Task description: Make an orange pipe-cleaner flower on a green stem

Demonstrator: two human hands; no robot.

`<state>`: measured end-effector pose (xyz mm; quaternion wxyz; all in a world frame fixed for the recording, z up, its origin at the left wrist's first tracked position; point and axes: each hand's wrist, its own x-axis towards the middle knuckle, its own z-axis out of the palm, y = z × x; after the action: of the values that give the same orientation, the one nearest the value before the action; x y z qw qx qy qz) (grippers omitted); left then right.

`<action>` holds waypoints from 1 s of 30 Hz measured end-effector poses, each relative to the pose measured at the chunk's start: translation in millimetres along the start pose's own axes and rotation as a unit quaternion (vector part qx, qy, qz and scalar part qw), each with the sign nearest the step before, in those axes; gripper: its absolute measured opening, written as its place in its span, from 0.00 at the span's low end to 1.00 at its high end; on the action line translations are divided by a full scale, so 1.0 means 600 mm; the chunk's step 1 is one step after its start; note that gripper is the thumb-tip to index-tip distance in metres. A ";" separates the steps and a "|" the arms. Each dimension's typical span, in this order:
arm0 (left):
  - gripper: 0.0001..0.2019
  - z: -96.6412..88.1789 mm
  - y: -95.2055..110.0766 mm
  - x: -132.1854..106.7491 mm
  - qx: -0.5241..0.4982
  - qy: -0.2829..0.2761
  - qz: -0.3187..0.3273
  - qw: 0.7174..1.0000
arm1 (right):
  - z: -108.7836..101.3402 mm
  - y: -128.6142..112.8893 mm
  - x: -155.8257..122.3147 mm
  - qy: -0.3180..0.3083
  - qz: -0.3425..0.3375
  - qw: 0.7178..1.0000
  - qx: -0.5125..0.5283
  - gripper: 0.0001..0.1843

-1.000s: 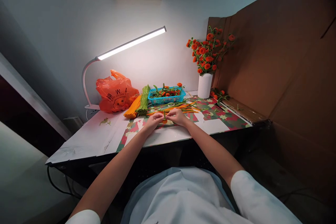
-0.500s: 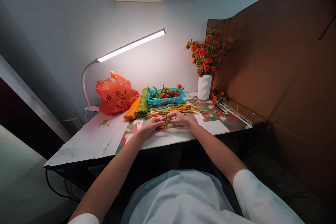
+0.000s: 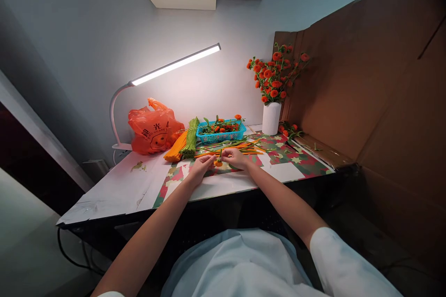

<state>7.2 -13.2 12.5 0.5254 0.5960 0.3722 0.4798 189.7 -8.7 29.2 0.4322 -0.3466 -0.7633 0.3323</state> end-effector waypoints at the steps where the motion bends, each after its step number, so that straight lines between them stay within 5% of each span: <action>1: 0.21 0.002 0.002 -0.002 -0.005 -0.001 0.010 1.000 | 0.001 0.002 0.002 0.009 0.008 1.000 0.008 0.23; 6: 0.22 0.006 0.005 -0.008 -0.031 -0.014 0.019 0.999 | 0.001 0.005 0.006 0.009 0.027 0.999 0.044 0.23; 12: 0.20 0.001 0.005 0.000 -0.144 -0.037 -0.066 0.987 | -0.005 -0.005 0.001 -0.017 0.028 0.996 0.083 0.25; 22: 0.19 0.000 0.008 -0.002 -0.159 -0.055 -0.098 0.981 | 0.024 0.004 0.002 0.006 -0.010 0.987 0.159 0.23; 30: 0.23 0.002 0.011 -0.008 -0.138 -0.028 -0.073 0.987 | 0.035 0.021 0.012 0.118 0.011 0.986 0.118 0.22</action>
<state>6.8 -18.9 18.2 0.6465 0.5023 0.3295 0.4702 171.2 -0.7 13.4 0.5538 -0.3382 -0.6584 0.3814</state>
